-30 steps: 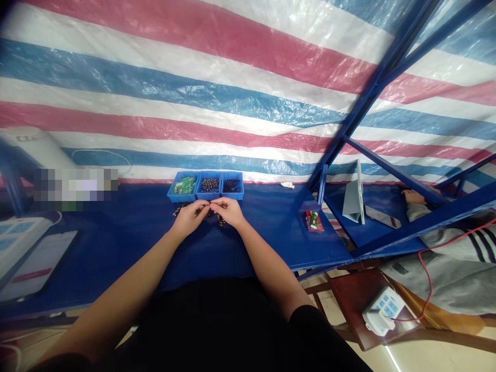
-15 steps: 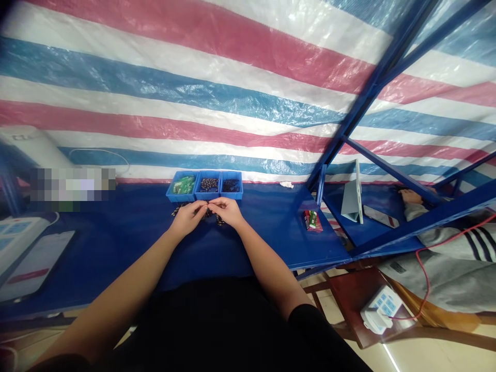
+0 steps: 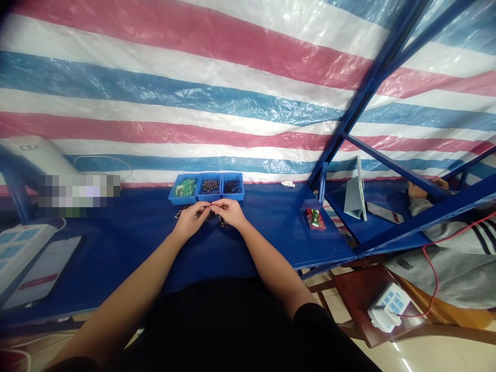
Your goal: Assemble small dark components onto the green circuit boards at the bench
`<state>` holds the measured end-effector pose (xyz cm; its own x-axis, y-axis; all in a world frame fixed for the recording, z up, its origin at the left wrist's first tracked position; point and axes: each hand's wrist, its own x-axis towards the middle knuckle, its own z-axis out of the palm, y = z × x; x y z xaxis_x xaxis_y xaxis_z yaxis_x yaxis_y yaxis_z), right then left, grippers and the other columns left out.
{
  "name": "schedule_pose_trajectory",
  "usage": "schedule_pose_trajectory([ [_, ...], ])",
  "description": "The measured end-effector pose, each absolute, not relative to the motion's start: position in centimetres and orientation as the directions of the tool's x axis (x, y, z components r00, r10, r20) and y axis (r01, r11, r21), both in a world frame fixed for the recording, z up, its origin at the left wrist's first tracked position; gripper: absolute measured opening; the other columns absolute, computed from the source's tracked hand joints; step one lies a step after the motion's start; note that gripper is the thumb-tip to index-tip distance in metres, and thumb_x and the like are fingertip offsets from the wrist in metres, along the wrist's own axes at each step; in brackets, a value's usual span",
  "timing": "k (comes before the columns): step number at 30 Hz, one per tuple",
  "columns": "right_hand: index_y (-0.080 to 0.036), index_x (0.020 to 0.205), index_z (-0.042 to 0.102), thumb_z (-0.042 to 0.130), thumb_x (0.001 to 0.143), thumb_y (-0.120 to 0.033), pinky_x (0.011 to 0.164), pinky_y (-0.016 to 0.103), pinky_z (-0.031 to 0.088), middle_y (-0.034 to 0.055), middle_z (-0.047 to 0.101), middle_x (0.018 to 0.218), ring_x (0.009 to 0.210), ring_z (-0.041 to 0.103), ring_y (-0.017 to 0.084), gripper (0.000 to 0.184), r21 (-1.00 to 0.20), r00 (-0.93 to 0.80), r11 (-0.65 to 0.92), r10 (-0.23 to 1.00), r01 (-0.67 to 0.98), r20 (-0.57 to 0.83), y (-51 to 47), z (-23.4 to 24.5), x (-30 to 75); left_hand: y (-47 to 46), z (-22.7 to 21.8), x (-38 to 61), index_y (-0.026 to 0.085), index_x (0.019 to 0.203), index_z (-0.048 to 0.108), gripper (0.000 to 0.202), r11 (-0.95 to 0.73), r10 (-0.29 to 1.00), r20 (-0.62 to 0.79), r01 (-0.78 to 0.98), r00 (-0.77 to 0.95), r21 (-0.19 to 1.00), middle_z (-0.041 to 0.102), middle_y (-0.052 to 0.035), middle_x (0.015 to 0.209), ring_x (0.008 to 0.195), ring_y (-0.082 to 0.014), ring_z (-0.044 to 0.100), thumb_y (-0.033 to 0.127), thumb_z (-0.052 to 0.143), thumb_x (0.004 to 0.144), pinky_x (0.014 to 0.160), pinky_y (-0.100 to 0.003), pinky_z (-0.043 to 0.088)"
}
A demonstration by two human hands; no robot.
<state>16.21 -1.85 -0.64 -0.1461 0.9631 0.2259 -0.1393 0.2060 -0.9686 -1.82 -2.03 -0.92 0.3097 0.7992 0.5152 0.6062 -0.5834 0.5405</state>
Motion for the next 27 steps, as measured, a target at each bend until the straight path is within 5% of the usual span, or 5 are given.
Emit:
schedule_pose_trajectory([
  [27,-0.017,0.092,0.071,0.077,0.065,-0.042,0.067,0.029,0.052,0.0034,0.07,0.076,0.065,0.062,0.013,0.038,-0.969,-0.165,0.202,0.96,-0.143,0.225,-1.57,-1.07,16.17,-2.19,-0.39,-1.94,0.025,0.097,0.067,0.029,-0.598,0.78,0.523,0.653,0.343,0.464,0.072,-0.0018,0.089,0.073,-0.0169,0.062,0.042,0.044,0.094,0.074,-0.027,0.046],
])
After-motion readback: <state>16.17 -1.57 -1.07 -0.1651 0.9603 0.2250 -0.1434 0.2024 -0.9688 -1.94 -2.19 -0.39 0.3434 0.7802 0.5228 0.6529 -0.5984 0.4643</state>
